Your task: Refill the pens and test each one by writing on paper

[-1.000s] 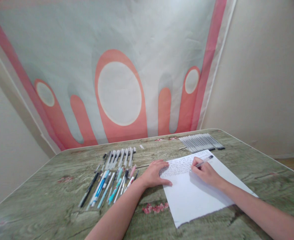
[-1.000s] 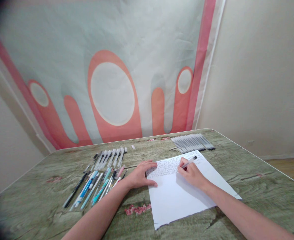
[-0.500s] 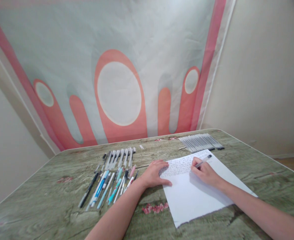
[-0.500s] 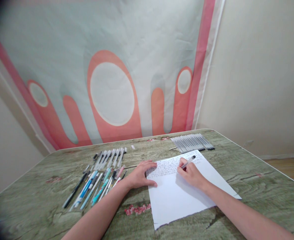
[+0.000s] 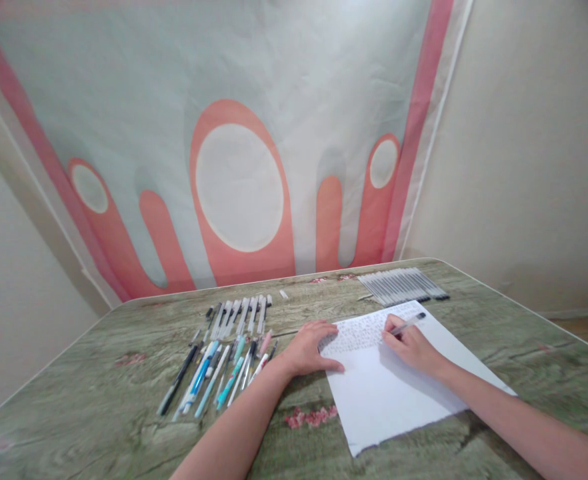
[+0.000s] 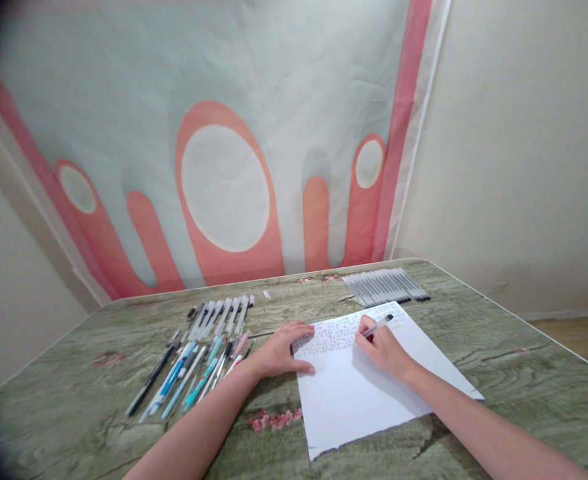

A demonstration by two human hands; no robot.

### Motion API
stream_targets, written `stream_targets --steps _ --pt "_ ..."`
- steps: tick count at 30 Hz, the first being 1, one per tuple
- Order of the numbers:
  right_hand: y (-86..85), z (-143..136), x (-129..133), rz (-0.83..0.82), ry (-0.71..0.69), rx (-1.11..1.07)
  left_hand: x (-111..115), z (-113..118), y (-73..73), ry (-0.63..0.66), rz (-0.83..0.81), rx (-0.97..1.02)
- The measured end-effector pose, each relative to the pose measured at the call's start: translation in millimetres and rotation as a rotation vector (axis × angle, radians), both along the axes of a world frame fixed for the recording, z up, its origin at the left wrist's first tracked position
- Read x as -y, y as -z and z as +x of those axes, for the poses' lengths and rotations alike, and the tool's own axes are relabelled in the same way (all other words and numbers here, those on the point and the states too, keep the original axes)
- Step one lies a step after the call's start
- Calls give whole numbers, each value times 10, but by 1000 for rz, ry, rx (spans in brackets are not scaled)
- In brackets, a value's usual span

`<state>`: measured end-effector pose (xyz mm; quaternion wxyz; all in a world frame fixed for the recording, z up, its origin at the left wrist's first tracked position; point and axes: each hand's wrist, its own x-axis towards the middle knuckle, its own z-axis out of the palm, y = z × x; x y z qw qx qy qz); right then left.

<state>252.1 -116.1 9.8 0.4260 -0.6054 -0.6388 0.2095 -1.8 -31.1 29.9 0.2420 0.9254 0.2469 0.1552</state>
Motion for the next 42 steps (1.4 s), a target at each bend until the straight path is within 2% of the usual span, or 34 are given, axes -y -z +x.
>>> stream_targets --steps 29,37,42 --pt "6 12 1 -29 -17 6 -3 -1 -5 0 -3 -11" --pt "-5 34 -13 -25 83 42 2 -2 -9 0 -2 -23" --pt "22 23 -42 -51 106 -32 20 -9 -16 -10 -3 -18"
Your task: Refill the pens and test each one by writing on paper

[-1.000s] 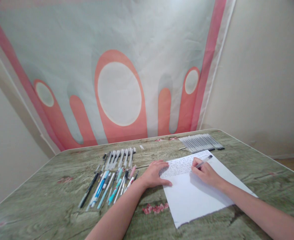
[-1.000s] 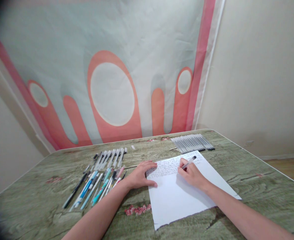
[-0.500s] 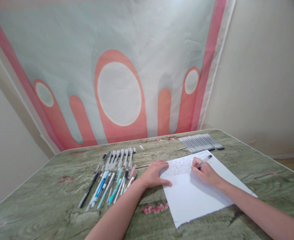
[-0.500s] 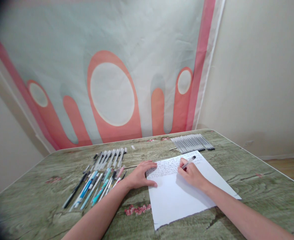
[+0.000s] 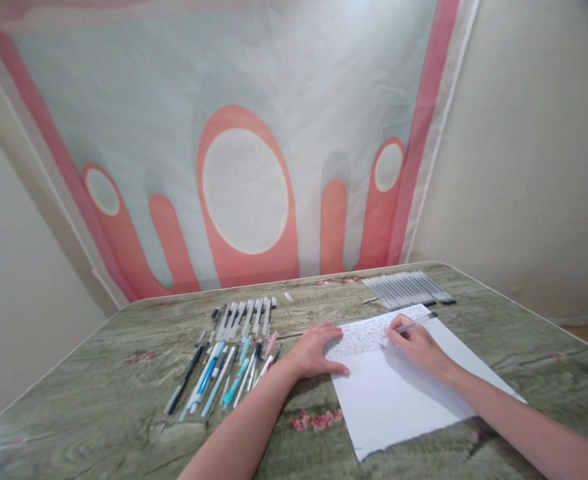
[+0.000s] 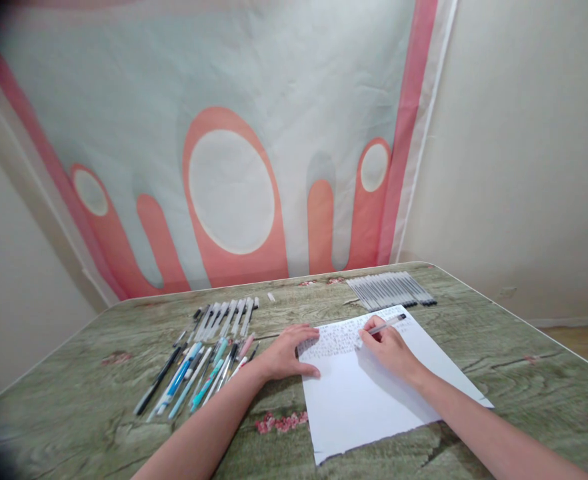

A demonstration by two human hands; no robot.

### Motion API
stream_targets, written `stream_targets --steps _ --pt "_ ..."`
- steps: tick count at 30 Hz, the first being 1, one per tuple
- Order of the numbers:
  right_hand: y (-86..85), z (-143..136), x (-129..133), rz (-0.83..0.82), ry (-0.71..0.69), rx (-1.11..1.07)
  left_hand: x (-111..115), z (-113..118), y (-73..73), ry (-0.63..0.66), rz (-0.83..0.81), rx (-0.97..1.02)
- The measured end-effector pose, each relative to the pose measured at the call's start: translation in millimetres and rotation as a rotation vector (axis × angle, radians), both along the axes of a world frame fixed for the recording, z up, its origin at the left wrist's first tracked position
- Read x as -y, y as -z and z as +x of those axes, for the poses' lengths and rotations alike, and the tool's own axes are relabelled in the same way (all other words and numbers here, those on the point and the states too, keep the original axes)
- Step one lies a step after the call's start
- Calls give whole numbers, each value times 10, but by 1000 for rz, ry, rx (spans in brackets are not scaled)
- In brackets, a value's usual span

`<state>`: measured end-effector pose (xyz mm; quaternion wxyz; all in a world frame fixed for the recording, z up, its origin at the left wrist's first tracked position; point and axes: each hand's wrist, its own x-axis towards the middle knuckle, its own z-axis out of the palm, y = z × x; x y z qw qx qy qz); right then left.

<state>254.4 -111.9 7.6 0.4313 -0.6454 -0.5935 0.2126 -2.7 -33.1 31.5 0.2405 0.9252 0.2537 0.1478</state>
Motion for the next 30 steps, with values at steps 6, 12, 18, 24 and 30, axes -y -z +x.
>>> stream_targets --steps 6,12,18,24,30 --pt "-257 -225 -77 -7 -118 -56 30 -11 -19 8 14 19" --pt "-426 -708 -538 -8 -356 -183 49 -3 -44 19 43 34" --pt "-276 -1169 -1273 188 -538 179 27 -8 -26 28 59 48" --pt "-99 -1490 -1721 205 -535 252 19 -27 -23 15 42 92" --pt "21 -1529 -1858 204 -534 312 9 -29 -9 14 28 115"
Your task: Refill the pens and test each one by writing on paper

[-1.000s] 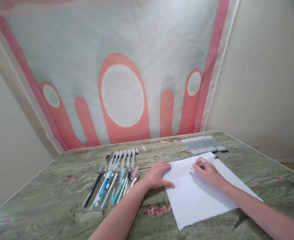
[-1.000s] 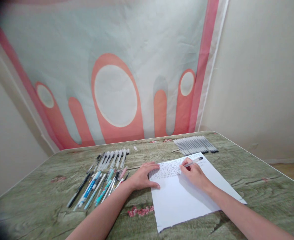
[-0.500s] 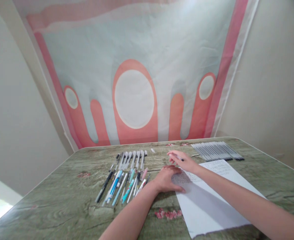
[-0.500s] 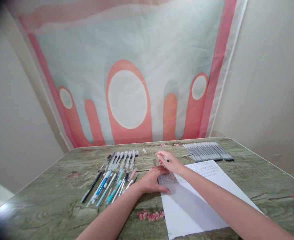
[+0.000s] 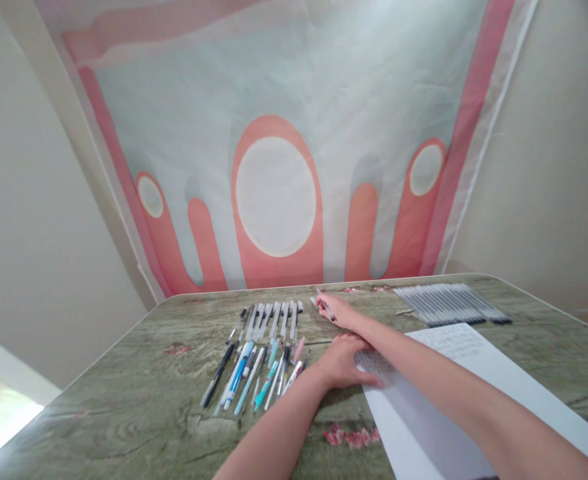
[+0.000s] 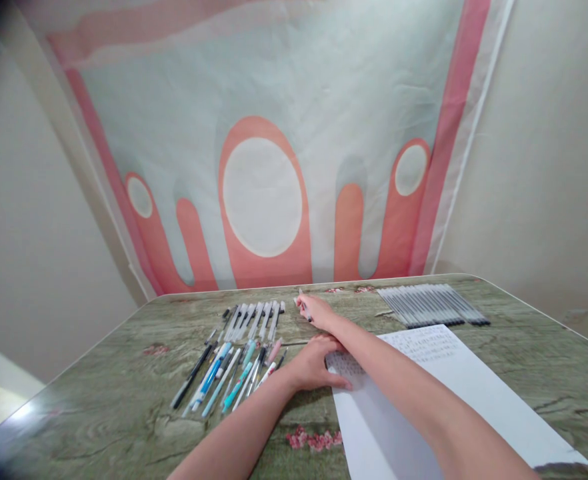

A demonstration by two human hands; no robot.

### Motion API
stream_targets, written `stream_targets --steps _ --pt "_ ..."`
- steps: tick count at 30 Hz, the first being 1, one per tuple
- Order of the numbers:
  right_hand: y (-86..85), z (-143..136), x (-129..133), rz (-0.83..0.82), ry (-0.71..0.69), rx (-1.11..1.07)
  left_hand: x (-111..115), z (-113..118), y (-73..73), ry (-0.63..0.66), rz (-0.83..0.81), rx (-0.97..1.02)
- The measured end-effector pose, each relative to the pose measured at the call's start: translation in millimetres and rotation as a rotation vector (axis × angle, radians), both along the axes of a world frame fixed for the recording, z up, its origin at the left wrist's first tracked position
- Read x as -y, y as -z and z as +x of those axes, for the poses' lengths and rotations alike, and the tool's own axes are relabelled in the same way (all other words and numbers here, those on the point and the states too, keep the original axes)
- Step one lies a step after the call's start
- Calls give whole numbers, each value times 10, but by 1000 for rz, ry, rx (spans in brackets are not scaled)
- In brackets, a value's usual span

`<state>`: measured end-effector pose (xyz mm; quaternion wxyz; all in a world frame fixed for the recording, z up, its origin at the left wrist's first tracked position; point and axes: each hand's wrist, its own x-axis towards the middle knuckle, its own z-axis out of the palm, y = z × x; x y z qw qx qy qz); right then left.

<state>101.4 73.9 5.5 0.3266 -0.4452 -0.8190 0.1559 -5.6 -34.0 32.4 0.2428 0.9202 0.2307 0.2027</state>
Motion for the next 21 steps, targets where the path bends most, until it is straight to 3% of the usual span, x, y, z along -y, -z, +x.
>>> stream_targets --steps 7,13,21 --pt "84 28 -5 8 8 34 4 -1 3 -3 -10 5" --pt "32 132 139 -1 7 -31 -6 -6 40 2 -33 62" --pt "-134 462 633 -154 -59 -415 -22 -4 67 -15 -121 98"
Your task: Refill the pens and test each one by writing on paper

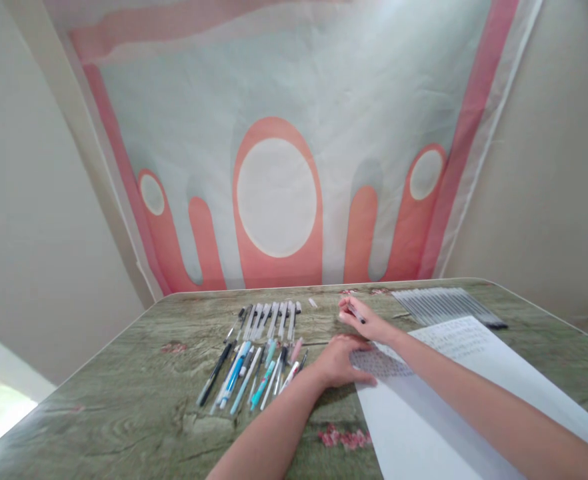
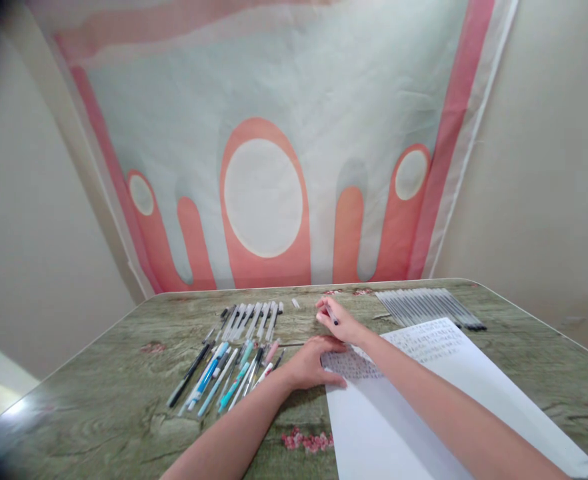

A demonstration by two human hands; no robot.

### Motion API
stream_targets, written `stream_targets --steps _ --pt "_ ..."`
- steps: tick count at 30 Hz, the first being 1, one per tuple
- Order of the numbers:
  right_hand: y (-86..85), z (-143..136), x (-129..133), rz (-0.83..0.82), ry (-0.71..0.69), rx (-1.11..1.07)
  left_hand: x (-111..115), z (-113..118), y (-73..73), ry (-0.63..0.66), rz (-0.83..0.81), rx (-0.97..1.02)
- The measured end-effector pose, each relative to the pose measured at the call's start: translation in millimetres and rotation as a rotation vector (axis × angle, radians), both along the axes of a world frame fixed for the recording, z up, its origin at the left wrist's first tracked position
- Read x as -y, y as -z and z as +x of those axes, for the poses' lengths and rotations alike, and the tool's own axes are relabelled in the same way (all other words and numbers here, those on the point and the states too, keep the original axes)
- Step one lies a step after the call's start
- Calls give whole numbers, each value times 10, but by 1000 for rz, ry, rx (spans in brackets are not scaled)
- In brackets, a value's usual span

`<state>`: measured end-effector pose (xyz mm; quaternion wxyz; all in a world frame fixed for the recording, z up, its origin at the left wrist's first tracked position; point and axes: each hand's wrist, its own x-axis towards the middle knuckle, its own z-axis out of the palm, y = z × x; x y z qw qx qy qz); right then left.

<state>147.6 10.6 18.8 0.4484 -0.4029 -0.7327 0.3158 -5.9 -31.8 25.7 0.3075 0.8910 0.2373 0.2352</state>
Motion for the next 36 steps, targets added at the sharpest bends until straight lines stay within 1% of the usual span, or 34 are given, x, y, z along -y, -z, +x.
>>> stream_targets --steps 2,3,5,7,9,12,14,16,20,24,28,32,36 --pt "-6 48 155 -72 11 -93 1 18 13 -39 -46 53" --pt "-4 65 221 -103 20 -131 -1 33 24 -81 -82 101" --pt "0 88 317 -142 44 -191 -14 71 49 -205 -186 234" --pt "-1 101 364 -143 55 -223 -37 113 69 -333 -355 367" --pt "-9 105 377 -110 52 -226 -60 144 73 -403 -568 462" --pt "-26 94 381 -44 61 -191 -70 156 43 -408 -864 569" --pt "-37 80 391 -8 66 -160 -61 144 16 -386 -1001 637" --pt "-49 68 408 21 60 -126 -51 128 0 -370 -1097 702" --pt "-77 56 437 82 75 -61 -58 113 12 -384 -1208 764" --pt "-105 54 452 135 100 -22 -90 115 38 -378 -1260 782" --pt "-132 46 476 164 117 14 -102 113 25 -361 -1316 795" --pt "-136 39 483 167 122 32 -91 110 -2 -349 -1341 795" --pt "-112 41 467 165 132 46 -83 111 -11 -377 -1332 785"
